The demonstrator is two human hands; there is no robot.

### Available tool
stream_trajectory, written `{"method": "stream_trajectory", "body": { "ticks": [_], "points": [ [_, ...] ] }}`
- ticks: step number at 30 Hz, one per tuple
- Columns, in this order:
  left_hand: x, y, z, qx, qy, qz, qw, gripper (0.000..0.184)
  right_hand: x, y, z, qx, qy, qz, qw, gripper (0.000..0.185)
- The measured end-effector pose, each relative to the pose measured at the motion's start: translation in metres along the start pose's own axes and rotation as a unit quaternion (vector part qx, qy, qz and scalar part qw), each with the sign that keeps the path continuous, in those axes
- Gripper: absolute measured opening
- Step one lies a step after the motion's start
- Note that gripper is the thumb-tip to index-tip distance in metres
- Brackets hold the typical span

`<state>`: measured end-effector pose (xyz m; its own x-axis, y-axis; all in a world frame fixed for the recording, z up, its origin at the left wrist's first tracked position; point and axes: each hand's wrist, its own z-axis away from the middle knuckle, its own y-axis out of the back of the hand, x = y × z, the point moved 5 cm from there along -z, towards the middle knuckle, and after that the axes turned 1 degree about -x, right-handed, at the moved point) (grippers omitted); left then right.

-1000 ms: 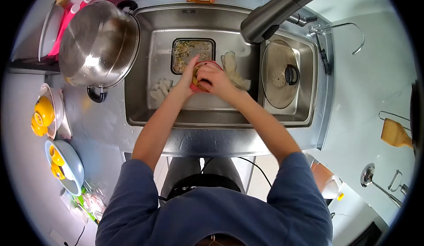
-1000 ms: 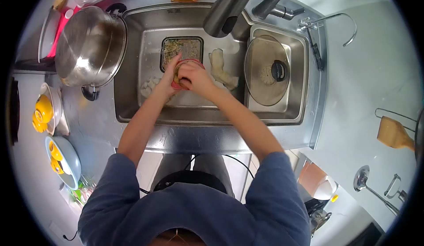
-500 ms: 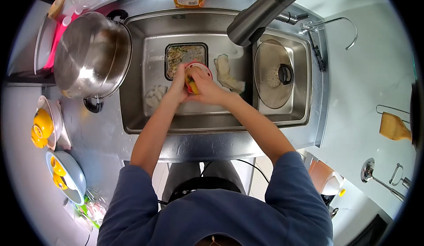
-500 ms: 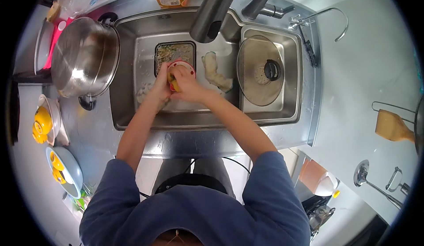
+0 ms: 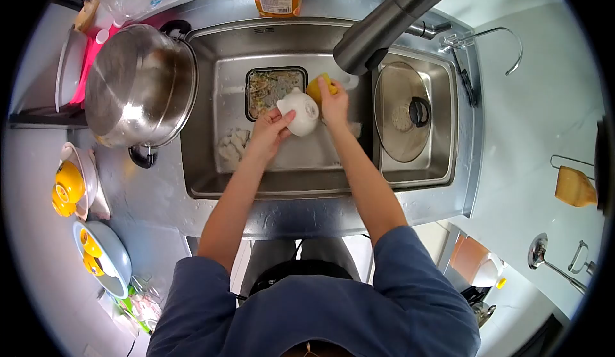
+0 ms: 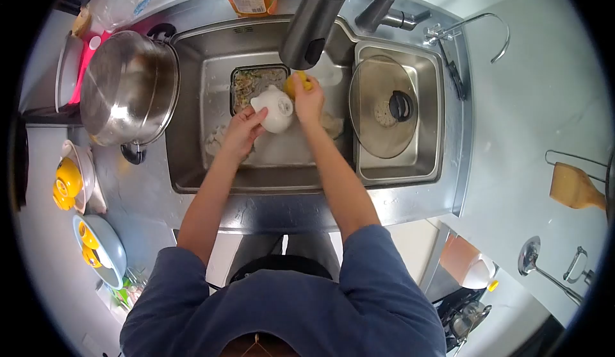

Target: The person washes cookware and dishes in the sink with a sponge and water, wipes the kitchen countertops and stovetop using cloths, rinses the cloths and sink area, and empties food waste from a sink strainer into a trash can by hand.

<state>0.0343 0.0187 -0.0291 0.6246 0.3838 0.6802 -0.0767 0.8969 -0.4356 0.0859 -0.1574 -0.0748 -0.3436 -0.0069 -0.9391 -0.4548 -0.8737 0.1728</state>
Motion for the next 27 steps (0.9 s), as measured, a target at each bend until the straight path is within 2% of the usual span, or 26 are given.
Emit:
{"method": "stream_trajectory", "body": {
  "ticks": [1, 2, 3, 5, 7, 9, 10, 11, 12, 13, 14, 15, 16, 17, 18, 19, 21, 22, 23, 24, 25, 27],
  "points": [
    [-0.003, -0.004, -0.003, 0.0, 0.0, 0.001, 1.0, 0.028, -0.026, -0.005, 0.016, -0.065, 0.11, 0.028, 0.991, 0.037],
    [-0.004, -0.003, -0.008, 0.022, -0.058, -0.007, 0.998, 0.027, -0.047, -0.01, 0.037, -0.129, 0.216, 0.057, 0.966, 0.036],
    [-0.004, -0.004, -0.012, 0.043, -0.117, -0.014, 0.992, 0.026, -0.049, -0.012, 0.054, -0.128, 0.217, 0.059, 0.966, 0.036],
    [-0.009, -0.011, -0.018, 0.035, -0.157, -0.01, 0.987, 0.027, -0.07, -0.016, 0.094, -0.039, 0.422, 0.226, 0.877, 0.032],
    [-0.008, -0.015, -0.017, 0.03, -0.198, -0.008, 0.98, 0.028, -0.077, -0.016, 0.088, -0.049, 0.41, 0.198, 0.889, 0.029],
    [-0.01, -0.021, -0.007, 0.036, -0.223, -0.119, 0.967, 0.024, -0.063, -0.016, 0.054, -0.067, 0.244, 0.132, 0.958, 0.031],
    [-0.008, -0.026, -0.003, 0.032, -0.224, -0.119, 0.967, 0.024, -0.062, -0.017, 0.041, -0.063, 0.245, 0.133, 0.958, 0.031],
    [-0.002, -0.029, 0.004, 0.045, -0.243, -0.16, 0.956, 0.022, -0.042, -0.023, 0.024, -0.142, 0.067, 0.096, 0.983, 0.034],
    [0.003, -0.033, 0.008, 0.055, -0.262, -0.2, 0.943, 0.02, -0.021, -0.026, 0.019, -0.214, -0.111, 0.054, 0.969, 0.038],
    [-0.003, -0.029, 0.003, 0.046, -0.265, -0.197, 0.943, 0.02, 0.015, -0.034, 0.013, -0.211, -0.141, -0.008, 0.967, 0.04],
    [-0.008, -0.019, -0.005, 0.08, -0.324, -0.269, 0.904, 0.02, 0.044, -0.045, 0.009, -0.206, -0.166, -0.069, 0.962, 0.043],
    [-0.005, -0.015, -0.012, 0.112, -0.382, -0.335, 0.854, 0.019, 0.009, -0.037, 0.037, -0.189, -0.181, -0.106, 0.959, 0.041],
    [0.003, -0.017, -0.018, 0.098, -0.389, -0.329, 0.855, 0.019, 0.06, -0.047, 0.018, -0.163, -0.075, 0.001, 0.984, 0.042],
    [0.011, -0.018, -0.023, 0.11, -0.392, -0.381, 0.83, 0.021, 0.015, -0.034, 0.041, -0.159, 0.034, 0.092, 0.983, 0.045],
    [0.018, -0.021, -0.027, 0.126, -0.394, -0.43, 0.802, 0.023, -0.011, -0.026, 0.056, -0.158, 0.051, 0.113, 0.98, 0.047],
    [0.025, -0.025, -0.03, 0.121, -0.401, -0.424, 0.803, 0.023, -0.03, -0.017, 0.06, -0.151, 0.057, 0.117, 0.98, 0.047],
    [0.031, -0.018, -0.044, 0.089, -0.328, -0.211, 0.917, 0.025, -0.064, -0.001, 0.063, -0.138, 0.204, 0.352, 0.903, 0.042],
    [0.03, -0.012, -0.051, 0.069, -0.315, -0.168, 0.932, 0.027, -0.06, 0.018, 0.044, -0.069, 0.182, 0.286, 0.938, 0.042],
    [0.033, -0.015, -0.05, 0.069, -0.317, -0.166, 0.931, 0.027, -0.094, 0.047, 0.027, -0.075, 0.154, 0.263, 0.949, 0.042],
    [0.031, -0.015, -0.048, 0.05, -0.259, -0.093, 0.96, 0.028, -0.129, 0.074, 0.009, -0.028, 0.172, 0.132, 0.976, 0.041],
    [0.028, -0.017, -0.043, 0.031, -0.198, -0.02, 0.98, 0.029, -0.158, 0.102, -0.016, 0.03, 0.248, 0.131, 0.959, 0.041],
    [0.029, -0.033, -0.026, 0.03, -0.161, 0.03, 0.986, 0.029, -0.181, 0.149, -0.087, 0.116, 0.277, 0.099, 0.949, 0.039]
  ]
}}
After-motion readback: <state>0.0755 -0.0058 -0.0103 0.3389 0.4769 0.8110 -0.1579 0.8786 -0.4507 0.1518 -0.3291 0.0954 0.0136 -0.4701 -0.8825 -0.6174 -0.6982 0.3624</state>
